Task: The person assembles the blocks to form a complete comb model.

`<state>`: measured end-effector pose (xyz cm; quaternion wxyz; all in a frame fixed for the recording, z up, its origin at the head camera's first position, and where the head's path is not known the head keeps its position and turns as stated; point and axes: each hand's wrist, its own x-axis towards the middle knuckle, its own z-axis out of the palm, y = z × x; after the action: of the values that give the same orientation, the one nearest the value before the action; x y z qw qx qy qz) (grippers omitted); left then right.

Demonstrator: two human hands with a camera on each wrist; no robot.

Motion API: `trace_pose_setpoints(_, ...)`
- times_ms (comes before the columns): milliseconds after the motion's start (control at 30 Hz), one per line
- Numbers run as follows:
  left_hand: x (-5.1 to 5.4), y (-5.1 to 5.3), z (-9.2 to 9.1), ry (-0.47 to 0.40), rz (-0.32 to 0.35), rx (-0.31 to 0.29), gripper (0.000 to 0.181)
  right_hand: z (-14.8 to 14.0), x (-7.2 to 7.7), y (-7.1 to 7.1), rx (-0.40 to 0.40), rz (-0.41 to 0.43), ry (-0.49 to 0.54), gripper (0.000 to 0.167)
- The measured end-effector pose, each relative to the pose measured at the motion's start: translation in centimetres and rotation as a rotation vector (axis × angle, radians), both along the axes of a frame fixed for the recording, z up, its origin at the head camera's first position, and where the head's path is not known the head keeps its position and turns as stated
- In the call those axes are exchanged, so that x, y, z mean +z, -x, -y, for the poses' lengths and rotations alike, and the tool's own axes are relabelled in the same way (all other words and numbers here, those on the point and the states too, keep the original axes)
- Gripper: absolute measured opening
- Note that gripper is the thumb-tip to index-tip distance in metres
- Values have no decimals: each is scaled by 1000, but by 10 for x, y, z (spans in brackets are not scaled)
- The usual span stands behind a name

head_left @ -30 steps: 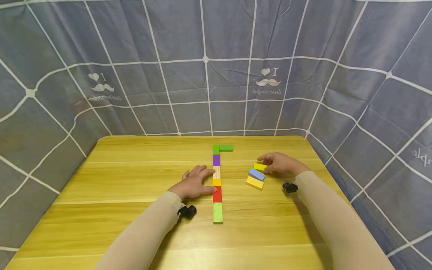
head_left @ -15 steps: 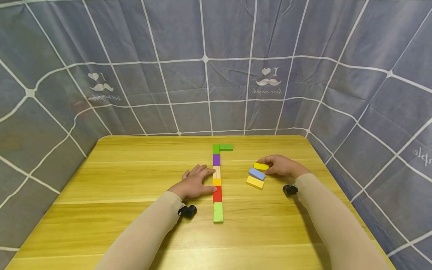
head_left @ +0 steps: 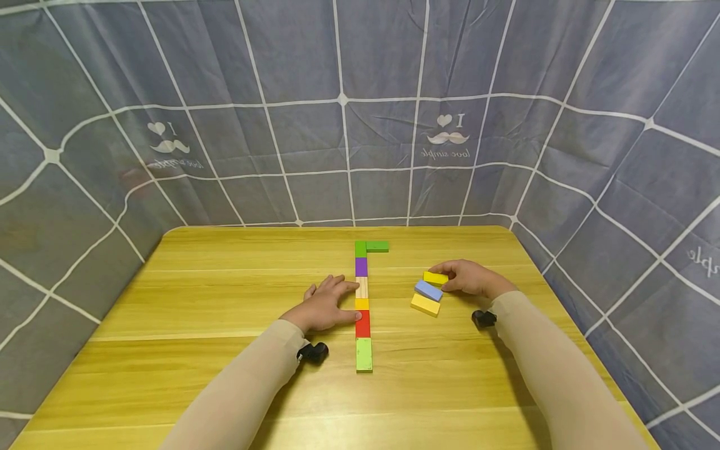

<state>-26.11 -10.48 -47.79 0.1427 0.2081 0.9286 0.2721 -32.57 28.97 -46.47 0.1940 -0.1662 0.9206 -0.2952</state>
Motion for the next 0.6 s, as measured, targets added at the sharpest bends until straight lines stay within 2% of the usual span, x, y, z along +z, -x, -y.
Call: trace_pose_setpoints(600,1,-1,-1,-11,11,0,76,1,1,-1,22,-11,-17,54)
